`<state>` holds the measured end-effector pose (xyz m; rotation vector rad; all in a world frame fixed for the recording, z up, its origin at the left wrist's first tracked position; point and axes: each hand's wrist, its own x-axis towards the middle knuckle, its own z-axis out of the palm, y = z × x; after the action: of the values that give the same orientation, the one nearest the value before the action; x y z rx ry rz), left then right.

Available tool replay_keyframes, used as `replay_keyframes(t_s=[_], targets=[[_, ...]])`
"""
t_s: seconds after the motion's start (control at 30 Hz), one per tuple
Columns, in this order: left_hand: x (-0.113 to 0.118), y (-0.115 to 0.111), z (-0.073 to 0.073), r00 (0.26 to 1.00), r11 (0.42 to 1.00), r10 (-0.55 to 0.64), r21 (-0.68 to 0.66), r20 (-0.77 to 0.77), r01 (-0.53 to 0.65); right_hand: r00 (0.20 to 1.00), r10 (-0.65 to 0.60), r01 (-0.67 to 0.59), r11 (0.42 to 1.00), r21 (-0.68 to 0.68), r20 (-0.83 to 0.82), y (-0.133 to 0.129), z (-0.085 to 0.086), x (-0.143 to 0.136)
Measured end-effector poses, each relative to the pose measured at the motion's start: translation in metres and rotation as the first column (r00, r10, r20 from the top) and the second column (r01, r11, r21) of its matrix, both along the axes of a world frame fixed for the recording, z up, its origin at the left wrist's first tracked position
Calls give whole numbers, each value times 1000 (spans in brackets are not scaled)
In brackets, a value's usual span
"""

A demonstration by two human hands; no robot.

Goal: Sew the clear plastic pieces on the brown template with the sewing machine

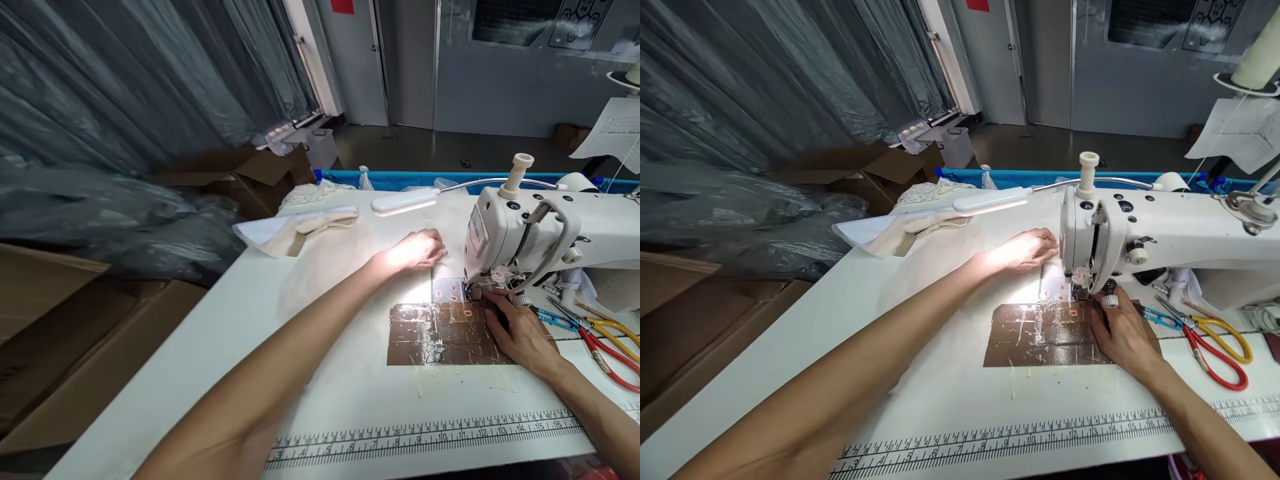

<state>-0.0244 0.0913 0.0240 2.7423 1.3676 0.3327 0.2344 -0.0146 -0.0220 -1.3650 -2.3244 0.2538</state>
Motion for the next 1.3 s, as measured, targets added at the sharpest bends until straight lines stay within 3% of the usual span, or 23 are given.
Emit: replay_keyframes(t_s=[0.13, 0.27, 0.47, 0.57, 0.7, 0.8, 0.87, 0.97, 1.07, 1.13, 1.2, 1.3], targets=[[-8, 25, -9, 993, 992, 113, -62, -21, -114, 1000, -4, 4, 999, 35, -14, 1, -5, -1], [-20, 14, 7, 982, 977, 188, -104, -8, -188, 1000, 9, -9, 998, 60, -7, 3, -6, 0], [-31, -54, 58, 978, 972, 179, -171, 105, -159, 998, 45, -50, 989, 142, 39, 1, -4, 2], [-35, -101, 71, 979, 938, 196, -302, 46, -173, 996, 56, -67, 986, 156, 73, -2, -5, 1], [-35, -157, 56, 952, 873, 253, -385, -171, -300, 993, 44, -64, 980, 189, 106, -4, -6, 0], [-23, -188, 34, 918, 877, 334, -287, -212, -386, 994, 53, -71, 978, 198, 96, -5, -3, 0], [-6, -205, 21, 955, 917, 283, -265, -90, -297, 995, 60, -74, 982, 176, 84, -6, 0, -1], [28, -223, 9, 991, 966, 39, -259, 124, -5, 996, 60, -67, 990, 125, 60, -7, 6, -2], [56, -225, 1, 967, 966, -178, -155, 184, 208, 997, 61, -65, 994, 92, 42, -8, 9, -2], [62, -216, -2, 943, 951, -261, -114, 209, 288, 996, 69, -73, 994, 82, 54, -7, 11, -2], [58, -201, -1, 933, 953, -270, -70, 239, 293, 995, 72, -77, 995, 68, 75, -7, 12, -1], [42, -174, 6, 947, 981, -185, -9, 263, 194, 995, 68, -69, 998, 13, 71, -7, 16, 0]])
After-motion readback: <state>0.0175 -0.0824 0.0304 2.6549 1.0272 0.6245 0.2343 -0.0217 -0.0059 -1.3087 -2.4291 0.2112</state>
